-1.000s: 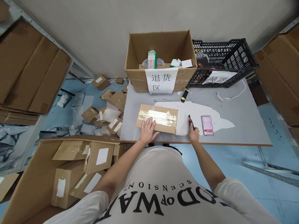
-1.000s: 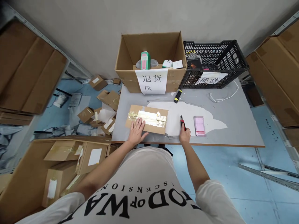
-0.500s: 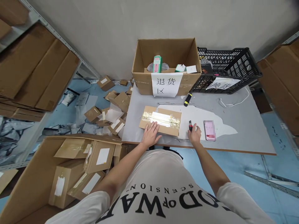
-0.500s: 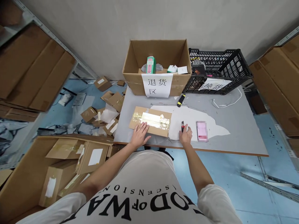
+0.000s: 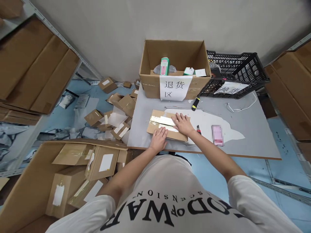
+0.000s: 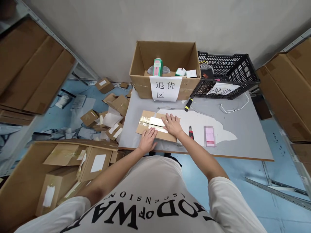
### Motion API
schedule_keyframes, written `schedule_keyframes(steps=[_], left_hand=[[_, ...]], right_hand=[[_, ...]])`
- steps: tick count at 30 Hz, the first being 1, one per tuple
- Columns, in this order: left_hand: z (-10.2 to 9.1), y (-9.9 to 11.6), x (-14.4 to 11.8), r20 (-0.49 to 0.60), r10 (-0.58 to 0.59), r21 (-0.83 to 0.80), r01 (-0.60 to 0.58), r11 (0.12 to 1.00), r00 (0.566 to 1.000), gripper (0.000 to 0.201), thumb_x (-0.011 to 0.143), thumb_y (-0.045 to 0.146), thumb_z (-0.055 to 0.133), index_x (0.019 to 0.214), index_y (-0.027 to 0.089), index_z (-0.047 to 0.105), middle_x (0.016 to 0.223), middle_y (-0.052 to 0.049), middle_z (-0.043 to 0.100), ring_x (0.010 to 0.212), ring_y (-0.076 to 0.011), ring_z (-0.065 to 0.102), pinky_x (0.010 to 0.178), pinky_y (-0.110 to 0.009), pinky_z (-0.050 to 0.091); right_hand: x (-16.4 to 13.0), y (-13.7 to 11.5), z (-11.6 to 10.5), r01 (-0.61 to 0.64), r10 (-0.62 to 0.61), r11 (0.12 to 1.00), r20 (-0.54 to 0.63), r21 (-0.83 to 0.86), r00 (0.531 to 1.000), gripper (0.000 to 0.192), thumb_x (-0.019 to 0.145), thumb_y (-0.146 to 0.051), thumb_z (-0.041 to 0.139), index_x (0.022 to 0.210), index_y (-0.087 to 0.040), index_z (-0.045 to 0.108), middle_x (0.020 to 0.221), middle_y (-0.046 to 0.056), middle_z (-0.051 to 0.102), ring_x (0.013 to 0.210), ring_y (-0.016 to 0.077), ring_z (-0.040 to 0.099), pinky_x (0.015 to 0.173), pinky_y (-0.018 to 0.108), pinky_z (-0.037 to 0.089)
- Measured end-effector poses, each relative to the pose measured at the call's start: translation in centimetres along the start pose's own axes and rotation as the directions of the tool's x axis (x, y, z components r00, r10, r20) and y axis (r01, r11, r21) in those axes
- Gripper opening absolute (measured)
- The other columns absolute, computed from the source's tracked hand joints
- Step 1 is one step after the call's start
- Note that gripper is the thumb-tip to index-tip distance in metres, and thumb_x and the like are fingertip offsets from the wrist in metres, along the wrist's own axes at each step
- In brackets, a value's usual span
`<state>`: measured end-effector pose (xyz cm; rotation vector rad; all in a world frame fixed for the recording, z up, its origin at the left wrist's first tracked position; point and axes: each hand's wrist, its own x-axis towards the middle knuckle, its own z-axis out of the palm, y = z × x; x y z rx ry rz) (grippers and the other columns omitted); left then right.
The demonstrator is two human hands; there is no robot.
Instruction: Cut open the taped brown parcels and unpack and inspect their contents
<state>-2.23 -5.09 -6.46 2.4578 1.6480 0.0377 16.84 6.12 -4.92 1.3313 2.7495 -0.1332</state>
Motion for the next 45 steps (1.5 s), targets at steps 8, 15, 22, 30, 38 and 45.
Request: schedule_keyframes(steps=[8,15,22,30,38,45], left_hand=[[-0.1,-0.2,0.1,0.01,0.007,-0.009,-0.007,1.0,1.0,0.073,0.081,0.036,0.05,0.146,0.013,0.024,0.153,-0.012,0.023,0.141,-0.0259,0.018,0.113,-0.048,0.014],[0.4,-0.1,-0.9,0.044,0.021,-0.031,-0.019,0.999,0.999,0.075,0.08,0.035,0.051,0.147,0.015,0.023,0.152,-0.013,0.024,0.142,-0.0276,0.017,0.112,-0.05,0.014],[0.3,-0.4,-0.5,-0.013,0.04,-0.004,-0.04,0.999,0.999,0.071,0.082,0.028,0.045,0.147,0.015,0.02,0.154,-0.011,0.02,0.143,-0.0251,0.013,0.112,-0.05,0.017],[0.1,-0.5,-0.7,-0.003,0.048,-0.001,-0.048,0.999,0.999,0.07,0.083,0.026,0.043,0.148,0.016,0.018,0.153,-0.011,0.021,0.143,-0.0241,0.013,0.112,-0.049,0.017],[-3.0,-3.8,0.4,0.011,0.085,-0.102,-0.084,0.991,0.996,0.082,0.08,0.053,0.052,0.145,0.01,0.025,0.149,-0.016,0.03,0.139,-0.0262,0.025,0.11,-0.04,0.026],[-6.8,-13.7,4.6,0.207,0.359,-0.1,-0.345,0.933,0.91,0.116,0.052,0.068,0.069,0.145,0.012,0.025,0.148,-0.018,0.032,0.14,-0.0313,0.021,0.113,-0.047,0.015]], right_hand=[[0.7,-0.6,-0.9,0.161,-0.156,0.983,0.065,-0.087,0.986,0.05,0.089,-0.011,0.028,0.137,0.0,0.036,0.137,0.029,0.042,0.124,0.0371,0.044,0.098,0.051,0.035],[4.8,5.0,-6.1,0.03,-0.04,0.998,0.222,0.052,0.974,0.038,0.092,-0.018,0.033,0.127,-0.008,0.045,0.103,0.017,0.066,0.093,0.0263,0.063,0.081,0.035,0.044],[6.7,6.5,-2.9,-0.289,0.285,0.951,0.052,0.105,0.957,0.048,0.091,-0.035,0.046,0.135,-0.015,0.044,0.131,0.017,0.052,0.118,0.0308,0.049,0.095,0.045,0.038],[5.9,6.9,0.6,-0.297,0.211,0.866,0.245,0.401,0.946,0.05,0.096,-0.041,0.025,0.12,-0.015,0.06,0.124,0.01,0.061,0.111,0.0251,0.056,0.095,0.036,0.04],[2.7,5.3,-2.8,-0.088,0.1,0.988,-0.093,0.127,0.991,0.055,0.093,-0.035,0.035,0.141,-0.009,0.036,0.153,0.019,0.019,0.141,0.0355,0.013,0.108,0.06,0.012],[-0.3,-0.8,-3.5,0.221,-0.236,0.965,0.095,0.143,0.967,0.081,0.07,-0.061,0.061,0.129,-0.007,0.05,0.142,0.023,0.038,0.138,0.0389,0.02,0.11,0.057,0.006]])
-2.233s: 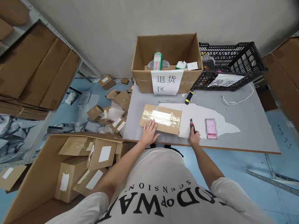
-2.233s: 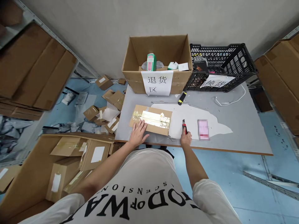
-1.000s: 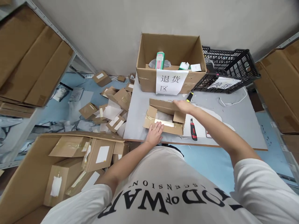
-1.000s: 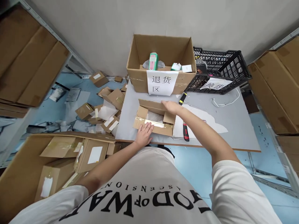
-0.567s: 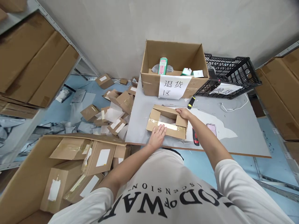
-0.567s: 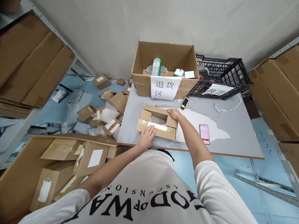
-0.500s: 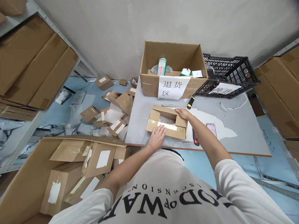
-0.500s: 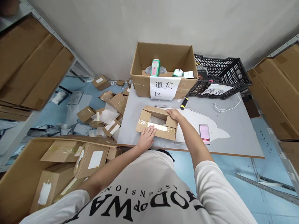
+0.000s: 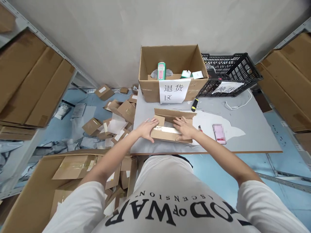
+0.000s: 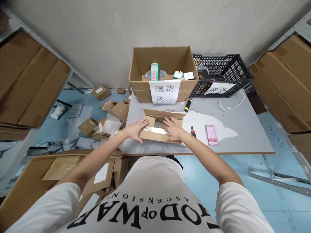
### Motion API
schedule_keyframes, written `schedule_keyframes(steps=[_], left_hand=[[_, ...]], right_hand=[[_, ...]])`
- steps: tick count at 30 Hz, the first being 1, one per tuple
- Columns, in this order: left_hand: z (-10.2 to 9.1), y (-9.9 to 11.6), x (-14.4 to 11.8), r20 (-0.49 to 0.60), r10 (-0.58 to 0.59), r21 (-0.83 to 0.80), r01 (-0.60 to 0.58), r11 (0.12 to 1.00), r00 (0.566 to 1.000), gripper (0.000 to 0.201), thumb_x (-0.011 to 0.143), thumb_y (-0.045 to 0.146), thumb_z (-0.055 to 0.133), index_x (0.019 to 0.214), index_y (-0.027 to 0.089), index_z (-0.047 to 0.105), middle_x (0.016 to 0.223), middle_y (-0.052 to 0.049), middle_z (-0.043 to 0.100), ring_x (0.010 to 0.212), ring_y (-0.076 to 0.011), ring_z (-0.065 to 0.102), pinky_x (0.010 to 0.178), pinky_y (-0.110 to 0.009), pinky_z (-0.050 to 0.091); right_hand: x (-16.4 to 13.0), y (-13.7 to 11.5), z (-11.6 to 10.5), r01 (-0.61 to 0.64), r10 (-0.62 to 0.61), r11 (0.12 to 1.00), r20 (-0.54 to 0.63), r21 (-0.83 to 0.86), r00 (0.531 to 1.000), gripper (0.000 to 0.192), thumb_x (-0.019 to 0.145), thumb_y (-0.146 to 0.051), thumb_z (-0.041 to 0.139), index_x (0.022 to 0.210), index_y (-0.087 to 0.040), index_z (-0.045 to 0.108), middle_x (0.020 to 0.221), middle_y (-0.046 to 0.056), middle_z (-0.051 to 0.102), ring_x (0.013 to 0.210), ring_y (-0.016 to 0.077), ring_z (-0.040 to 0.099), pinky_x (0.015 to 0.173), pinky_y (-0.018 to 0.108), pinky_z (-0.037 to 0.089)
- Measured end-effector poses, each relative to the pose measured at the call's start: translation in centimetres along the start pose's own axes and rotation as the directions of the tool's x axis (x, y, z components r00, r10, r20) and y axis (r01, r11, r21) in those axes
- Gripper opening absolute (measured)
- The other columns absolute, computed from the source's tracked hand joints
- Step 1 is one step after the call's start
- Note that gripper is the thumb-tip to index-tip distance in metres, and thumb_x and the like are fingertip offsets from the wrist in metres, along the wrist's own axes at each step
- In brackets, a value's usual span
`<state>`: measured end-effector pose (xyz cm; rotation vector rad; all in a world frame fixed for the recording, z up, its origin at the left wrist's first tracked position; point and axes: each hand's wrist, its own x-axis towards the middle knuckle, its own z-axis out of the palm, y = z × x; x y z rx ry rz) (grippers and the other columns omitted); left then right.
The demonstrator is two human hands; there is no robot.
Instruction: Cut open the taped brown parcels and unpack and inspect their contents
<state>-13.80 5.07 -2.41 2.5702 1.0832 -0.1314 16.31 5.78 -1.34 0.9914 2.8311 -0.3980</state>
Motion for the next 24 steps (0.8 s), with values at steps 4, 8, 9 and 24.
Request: schedule_keyframes(steps=[4,8,9,24], left_hand=[[-0.1,-2.8,0.8,0.045,0.086,-0.027,-0.084,0.996,0.995,0.117,0.05,0.066,0.071,0.143,0.007,0.029,0.149,-0.019,0.03,0.141,-0.0301,0.02,0.113,-0.041,0.018],[0.9,-3.4,1.4,-0.019,0.083,-0.08,-0.084,0.993,0.996,0.114,0.053,0.065,0.071,0.141,0.006,0.031,0.147,-0.02,0.032,0.14,-0.0294,0.021,0.112,-0.038,0.022],[1.3,-3.5,1.4,-0.03,0.069,-0.091,-0.071,0.993,0.997,0.113,0.054,0.064,0.071,0.142,0.006,0.03,0.148,-0.019,0.031,0.14,-0.0291,0.021,0.112,-0.038,0.023],[-0.3,-0.1,1.4,0.055,-0.054,0.027,0.053,0.998,0.997,0.091,0.069,0.068,0.055,0.14,0.016,0.036,0.149,-0.018,0.031,0.139,-0.034,0.022,0.111,-0.055,0.009]], right_hand=[[0.7,-1.9,0.4,-0.161,0.156,0.986,0.094,0.05,0.983,0.07,0.063,-0.049,0.074,0.116,-0.008,0.054,0.124,0.023,0.053,0.127,0.037,0.04,0.108,0.054,0.017],[-1.2,-4.4,0.7,-0.207,0.206,0.978,-0.041,-0.019,0.978,0.028,0.082,-0.026,0.059,0.107,-0.016,0.054,0.097,0.011,0.065,0.093,0.0241,0.061,0.106,0.046,0.027],[-2.2,-5.4,1.3,-0.215,0.21,0.975,-0.08,-0.058,0.974,0.022,0.086,-0.018,0.051,0.107,-0.017,0.055,0.094,0.011,0.066,0.091,0.0224,0.062,0.104,0.043,0.03],[-8.3,-7.2,9.2,-0.094,0.133,0.984,-0.272,0.153,0.953,0.045,0.092,-0.02,0.039,0.136,-0.015,0.044,0.144,0.014,0.041,0.131,0.0225,0.04,0.104,0.04,0.038]])
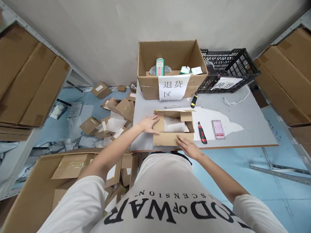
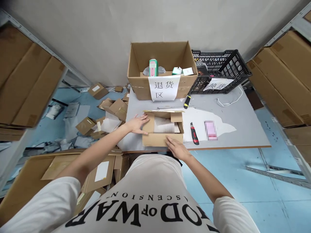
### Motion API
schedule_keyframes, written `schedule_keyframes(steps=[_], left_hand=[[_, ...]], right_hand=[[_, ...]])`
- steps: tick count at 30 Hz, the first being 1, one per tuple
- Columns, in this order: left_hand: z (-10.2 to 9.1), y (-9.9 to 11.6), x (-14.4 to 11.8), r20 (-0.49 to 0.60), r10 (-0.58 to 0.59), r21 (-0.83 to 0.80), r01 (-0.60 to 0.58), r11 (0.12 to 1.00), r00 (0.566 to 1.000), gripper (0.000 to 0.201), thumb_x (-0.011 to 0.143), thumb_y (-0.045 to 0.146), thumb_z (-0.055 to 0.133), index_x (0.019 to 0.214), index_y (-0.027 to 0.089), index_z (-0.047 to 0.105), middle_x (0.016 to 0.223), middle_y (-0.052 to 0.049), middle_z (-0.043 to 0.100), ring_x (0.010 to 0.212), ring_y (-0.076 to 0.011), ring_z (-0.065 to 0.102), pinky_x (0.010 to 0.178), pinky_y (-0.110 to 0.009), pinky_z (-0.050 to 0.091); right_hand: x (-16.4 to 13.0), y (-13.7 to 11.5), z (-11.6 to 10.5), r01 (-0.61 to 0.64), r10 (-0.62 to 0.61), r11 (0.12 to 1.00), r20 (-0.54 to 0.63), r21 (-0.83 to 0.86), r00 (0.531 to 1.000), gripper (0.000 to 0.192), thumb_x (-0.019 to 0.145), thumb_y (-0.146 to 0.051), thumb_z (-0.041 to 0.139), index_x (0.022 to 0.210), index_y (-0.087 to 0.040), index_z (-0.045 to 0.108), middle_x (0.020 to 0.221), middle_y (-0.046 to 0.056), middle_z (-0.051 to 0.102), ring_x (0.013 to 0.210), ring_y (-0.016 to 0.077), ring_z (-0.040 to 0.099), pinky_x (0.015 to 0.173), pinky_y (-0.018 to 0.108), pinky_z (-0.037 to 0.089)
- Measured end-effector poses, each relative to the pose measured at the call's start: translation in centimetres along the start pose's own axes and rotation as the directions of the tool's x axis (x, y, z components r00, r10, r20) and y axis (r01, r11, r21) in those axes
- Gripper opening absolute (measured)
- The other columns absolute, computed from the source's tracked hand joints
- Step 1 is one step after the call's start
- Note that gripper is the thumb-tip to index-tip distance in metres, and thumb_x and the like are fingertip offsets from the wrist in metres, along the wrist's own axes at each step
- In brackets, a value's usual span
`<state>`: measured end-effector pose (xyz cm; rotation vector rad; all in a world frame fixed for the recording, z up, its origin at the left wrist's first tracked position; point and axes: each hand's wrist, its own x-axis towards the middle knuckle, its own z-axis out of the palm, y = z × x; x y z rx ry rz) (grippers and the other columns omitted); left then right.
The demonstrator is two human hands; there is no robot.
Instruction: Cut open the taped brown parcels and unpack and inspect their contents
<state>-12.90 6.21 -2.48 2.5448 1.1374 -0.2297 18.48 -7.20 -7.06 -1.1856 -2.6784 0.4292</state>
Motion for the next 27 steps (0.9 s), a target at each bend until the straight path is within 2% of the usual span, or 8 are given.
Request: schedule_keyframes(steps=[3,6,8,10,14,20,24,27], left_hand=[[-0.4,3.0,1.2,-0.103,-0.038,0.067,0.045,0.997,0.994,0.058,0.081,0.054,0.051,0.126,0.018,0.053,0.139,-0.017,0.045,0.133,-0.0329,0.033,0.11,-0.06,0.002],[-0.6,5.1,2.4,-0.115,-0.008,0.088,0.018,0.996,0.993,0.039,0.082,0.043,0.053,0.113,0.02,0.062,0.136,-0.014,0.048,0.131,-0.0331,0.035,0.107,-0.064,0.002],[-0.6,5.8,2.9,-0.105,-0.028,0.086,0.037,0.996,0.994,0.036,0.083,0.041,0.054,0.112,0.022,0.063,0.133,-0.012,0.051,0.13,-0.0336,0.035,0.106,-0.067,0.002],[-0.5,6.0,3.0,-0.093,-0.076,0.092,0.085,0.992,0.993,0.04,0.083,0.043,0.054,0.117,0.024,0.061,0.131,-0.013,0.052,0.13,-0.0346,0.034,0.104,-0.069,0.0],[0.1,6.2,3.3,-0.035,-0.203,0.107,0.206,0.973,0.979,0.055,0.078,0.057,0.054,0.125,0.027,0.057,0.141,-0.015,0.041,0.134,-0.0379,0.026,0.103,-0.069,-0.005],[0.4,7.0,4.8,0.084,-0.421,0.059,0.417,0.907,0.903,0.074,0.067,0.072,0.054,0.127,0.028,0.054,0.142,-0.015,0.037,0.133,-0.045,0.019,0.099,-0.074,-0.004],[0.4,7.2,5.0,0.09,-0.454,0.025,0.453,0.891,0.887,0.088,0.054,0.072,0.066,0.129,0.029,0.049,0.144,-0.015,0.031,0.132,-0.0474,0.016,0.099,-0.074,0.007],[0.6,7.2,4.9,0.09,-0.456,-0.014,0.458,0.889,0.886,0.091,0.052,0.066,0.072,0.131,0.03,0.044,0.143,-0.014,0.03,0.132,-0.0459,0.017,0.098,-0.071,0.02]], right_hand=[[1.8,1.0,-3.6,-0.211,0.211,0.977,-0.062,0.01,0.975,0.04,0.093,-0.018,0.034,0.13,-0.015,0.05,0.133,0.012,0.053,0.122,0.0207,0.05,0.101,0.034,0.042],[5.1,2.7,-7.0,-0.366,0.381,0.922,0.127,-0.123,0.916,0.034,0.09,-0.013,0.038,0.117,-0.014,0.059,0.115,0.013,0.065,0.105,0.0233,0.061,0.089,0.032,0.046],[7.5,3.5,-8.5,-0.306,0.369,0.922,0.298,-0.237,0.88,0.027,0.086,-0.012,0.046,0.108,-0.013,0.062,0.105,0.015,0.066,0.099,0.0257,0.063,0.084,0.032,0.047],[9.6,3.5,-9.3,-0.208,0.311,0.931,0.353,-0.301,0.882,0.025,0.085,-0.015,0.051,0.109,-0.013,0.058,0.106,0.017,0.063,0.096,0.0262,0.063,0.081,0.032,0.047],[12.7,2.5,-8.6,-0.024,0.126,0.971,0.428,-0.237,0.895,0.047,0.082,-0.028,0.06,0.125,-0.014,0.047,0.118,0.018,0.055,0.1,0.0276,0.062,0.082,0.033,0.048],[15.0,3.4,-5.3,-0.07,0.255,0.958,0.724,-0.277,0.641,0.086,0.066,-0.013,0.069,0.143,-0.017,0.031,0.141,0.02,0.039,0.121,0.0322,0.05,0.09,0.034,0.048],[14.8,5.2,-3.8,-0.037,0.262,0.951,0.731,-0.308,0.63,0.105,0.059,-0.013,0.073,0.149,-0.02,0.018,0.152,0.019,0.021,0.135,0.0361,0.029,0.096,0.038,0.045],[14.4,6.0,-3.1,0.036,0.26,0.934,0.744,-0.356,0.616,0.11,0.057,-0.011,0.072,0.149,-0.021,0.014,0.153,0.019,0.018,0.135,0.0372,0.029,0.094,0.039,0.046]])
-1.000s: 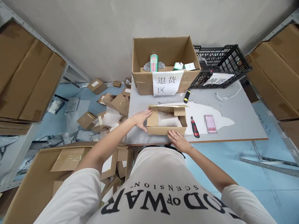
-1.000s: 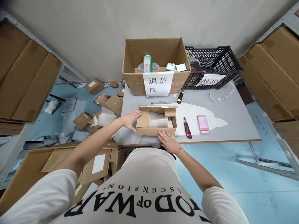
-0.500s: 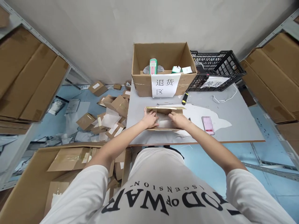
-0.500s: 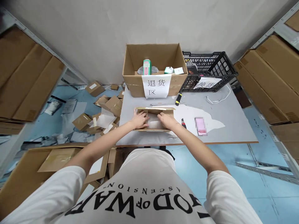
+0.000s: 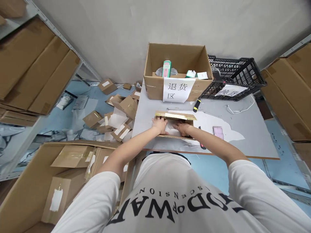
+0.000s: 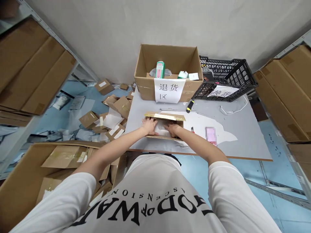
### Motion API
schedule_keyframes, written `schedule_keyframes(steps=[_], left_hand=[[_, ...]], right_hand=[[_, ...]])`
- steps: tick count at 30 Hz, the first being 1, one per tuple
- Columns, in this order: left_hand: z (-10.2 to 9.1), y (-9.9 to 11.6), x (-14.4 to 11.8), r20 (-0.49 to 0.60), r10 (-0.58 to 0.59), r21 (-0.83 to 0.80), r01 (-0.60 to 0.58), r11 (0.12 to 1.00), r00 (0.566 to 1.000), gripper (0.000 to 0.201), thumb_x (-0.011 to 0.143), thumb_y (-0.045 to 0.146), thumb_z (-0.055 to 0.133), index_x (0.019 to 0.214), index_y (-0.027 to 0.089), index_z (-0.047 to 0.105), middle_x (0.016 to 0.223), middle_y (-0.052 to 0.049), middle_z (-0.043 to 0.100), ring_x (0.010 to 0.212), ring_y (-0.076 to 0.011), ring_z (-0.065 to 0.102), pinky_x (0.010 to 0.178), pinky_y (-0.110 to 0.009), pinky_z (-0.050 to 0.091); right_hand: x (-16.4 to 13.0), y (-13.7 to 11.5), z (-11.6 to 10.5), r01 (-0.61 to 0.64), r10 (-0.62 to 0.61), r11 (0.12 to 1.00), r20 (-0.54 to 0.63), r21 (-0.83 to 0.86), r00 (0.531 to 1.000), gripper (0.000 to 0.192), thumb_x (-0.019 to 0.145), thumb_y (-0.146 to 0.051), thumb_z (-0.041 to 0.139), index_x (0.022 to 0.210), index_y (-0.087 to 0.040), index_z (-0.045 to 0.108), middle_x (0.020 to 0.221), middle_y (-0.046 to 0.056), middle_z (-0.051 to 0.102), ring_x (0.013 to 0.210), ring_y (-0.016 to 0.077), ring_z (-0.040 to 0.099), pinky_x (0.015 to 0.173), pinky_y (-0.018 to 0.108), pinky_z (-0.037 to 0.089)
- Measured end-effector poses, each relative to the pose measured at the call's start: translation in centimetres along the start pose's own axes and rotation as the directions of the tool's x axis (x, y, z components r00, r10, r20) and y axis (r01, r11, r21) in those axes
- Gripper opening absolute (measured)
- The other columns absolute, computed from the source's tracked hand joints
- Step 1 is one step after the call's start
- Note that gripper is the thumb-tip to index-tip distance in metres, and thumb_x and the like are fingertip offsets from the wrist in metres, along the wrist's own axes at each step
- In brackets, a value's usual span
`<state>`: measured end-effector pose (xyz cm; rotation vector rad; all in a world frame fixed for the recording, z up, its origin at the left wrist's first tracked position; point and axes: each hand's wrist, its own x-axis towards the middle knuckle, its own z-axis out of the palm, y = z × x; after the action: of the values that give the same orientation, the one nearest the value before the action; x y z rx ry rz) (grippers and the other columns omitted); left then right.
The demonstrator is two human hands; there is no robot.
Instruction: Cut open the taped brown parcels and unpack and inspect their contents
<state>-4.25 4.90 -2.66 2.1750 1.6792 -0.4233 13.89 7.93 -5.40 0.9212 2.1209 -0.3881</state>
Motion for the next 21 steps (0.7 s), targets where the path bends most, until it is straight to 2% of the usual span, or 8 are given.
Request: schedule_keyframes(steps=[3,6,8,11,14,18,21], left_hand=[[0.0,0.0,0.0,-0.025,0.018,-0.01,-0.018,1.0,1.0,0.085,0.055,0.056,0.075,0.13,0.028,0.044,0.139,-0.015,0.034,0.129,-0.0439,0.023,0.096,-0.068,0.028],[-0.3,-0.1,-0.1,-0.044,0.033,-0.032,-0.035,0.999,0.998,0.078,0.059,0.045,0.073,0.128,0.025,0.044,0.135,-0.017,0.038,0.125,-0.0423,0.031,0.095,-0.066,0.031],[-0.5,-0.3,-0.3,-0.061,0.052,-0.076,-0.056,0.996,0.997,0.074,0.061,0.04,0.07,0.128,0.023,0.043,0.137,-0.018,0.036,0.127,-0.0424,0.031,0.094,-0.065,0.033],[-1.0,-1.0,-0.8,-0.132,0.078,-0.179,-0.101,0.979,0.988,0.071,0.065,0.035,0.064,0.13,0.021,0.04,0.15,-0.018,0.02,0.136,-0.0426,0.019,0.095,-0.063,0.036],[-1.4,-2.3,-1.3,-0.212,0.096,-0.293,-0.157,0.943,0.972,0.072,0.069,0.029,0.058,0.136,0.019,0.033,0.155,-0.016,0.009,0.14,-0.0363,0.016,0.103,-0.054,0.034],[-1.4,-4.7,-2.5,-0.321,0.088,-0.393,-0.217,0.893,0.943,0.068,0.074,0.021,0.047,0.14,0.018,0.028,0.153,-0.012,0.022,0.14,-0.0255,0.022,0.107,-0.042,0.034],[-1.1,-6.8,-3.9,-0.359,0.008,-0.408,-0.164,0.898,0.933,0.069,0.076,0.019,0.04,0.143,0.021,0.025,0.153,-0.01,0.023,0.139,-0.0255,0.025,0.103,-0.042,0.039]], right_hand=[[0.1,-0.1,0.5,0.02,-0.022,0.997,-0.024,-0.075,0.999,0.11,0.058,-0.015,0.073,0.149,-0.021,0.012,0.152,0.02,0.02,0.132,0.0373,0.035,0.09,0.041,0.048],[-0.2,-0.5,0.6,0.079,-0.091,0.988,-0.084,-0.133,0.992,0.105,0.061,-0.017,0.072,0.149,-0.02,0.014,0.147,0.022,0.031,0.122,0.0333,0.049,0.09,0.04,0.047],[-0.4,-0.6,0.5,0.096,-0.116,0.983,-0.126,-0.155,0.985,0.093,0.068,-0.013,0.066,0.148,-0.018,0.018,0.137,0.022,0.047,0.112,0.0293,0.059,0.087,0.039,0.046],[-0.8,0.0,0.1,0.056,-0.08,0.99,-0.194,-0.127,0.978,0.059,0.083,-0.009,0.045,0.14,-0.015,0.033,0.114,0.02,0.064,0.099,0.0255,0.066,0.081,0.037,0.047],[-1.2,0.7,-0.3,0.004,-0.019,0.998,-0.224,-0.066,0.974,0.042,0.088,-0.007,0.034,0.128,-0.014,0.046,0.106,0.019,0.068,0.096,0.0249,0.067,0.078,0.037,0.047],[-2.0,0.8,-0.6,-0.011,0.01,1.0,-0.235,0.0,0.972,0.038,0.088,-0.011,0.038,0.125,-0.014,0.047,0.106,0.02,0.067,0.098,0.0242,0.066,0.08,0.036,0.046],[-2.5,0.6,-0.6,0.0,0.007,1.0,-0.239,0.028,0.971,0.039,0.088,-0.013,0.039,0.127,-0.015,0.045,0.107,0.02,0.067,0.099,0.0235,0.066,0.081,0.035,0.045]])
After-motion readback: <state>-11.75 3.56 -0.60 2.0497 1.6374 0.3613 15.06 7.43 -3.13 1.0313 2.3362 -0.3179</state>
